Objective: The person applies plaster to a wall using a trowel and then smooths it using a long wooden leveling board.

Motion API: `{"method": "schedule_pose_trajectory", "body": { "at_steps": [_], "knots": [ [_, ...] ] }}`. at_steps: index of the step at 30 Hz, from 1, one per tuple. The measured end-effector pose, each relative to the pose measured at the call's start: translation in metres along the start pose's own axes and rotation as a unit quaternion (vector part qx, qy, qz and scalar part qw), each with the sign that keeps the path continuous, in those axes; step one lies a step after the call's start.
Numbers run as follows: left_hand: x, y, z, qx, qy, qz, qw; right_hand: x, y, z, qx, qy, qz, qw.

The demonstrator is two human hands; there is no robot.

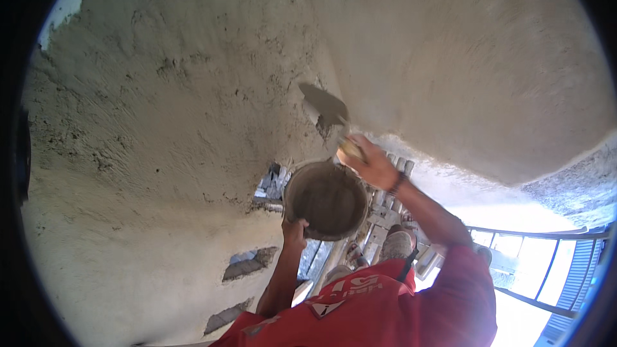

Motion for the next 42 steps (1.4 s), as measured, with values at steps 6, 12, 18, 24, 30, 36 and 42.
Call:
{"method": "schedule_pose_trajectory", "body": {
  "at_steps": [6, 12, 18, 24, 30, 36, 42],
  "knots": [
    [0.017, 0.046, -0.001, -0.083, 0.094, -0.019, 0.992, 0.065, -0.032, -0.072, -0.250, 0.154, -0.308, 0.905],
    [0.036, 0.074, -0.012, -0.124, 0.108, -0.018, 0.986, 0.109, 0.022, -0.034, -0.309, -0.028, -0.401, 0.862],
    [0.034, 0.081, -0.017, -0.101, 0.131, -0.041, 0.985, 0.111, 0.041, -0.061, -0.365, 0.391, 0.015, 0.845],
    [0.026, 0.052, -0.009, -0.076, 0.075, -0.053, 0.993, 0.097, 0.047, -0.089, -0.335, 0.452, 0.249, 0.788],
    [0.027, 0.039, -0.004, -0.039, 0.026, -0.026, 0.999, 0.101, 0.054, -0.099, -0.275, 0.405, 0.288, 0.823],
    [0.031, 0.030, -0.002, -0.013, 0.047, -0.062, 0.997, 0.048, 0.053, -0.095, -0.204, 0.363, 0.384, 0.824],
    [0.021, 0.010, -0.001, -0.003, 0.067, -0.072, 0.995, -0.018, 0.028, -0.075, -0.030, 0.271, 0.534, 0.800]
  ]
}}
Point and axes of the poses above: each hand's wrist, its own z-axis towards the middle knuckle, its own y-axis out of the palm, x = y × z, the point moved 3 cm from there along z, towards the middle knuckle, and after that the axes turned 3 degrees about y, right-handed, at the moved point
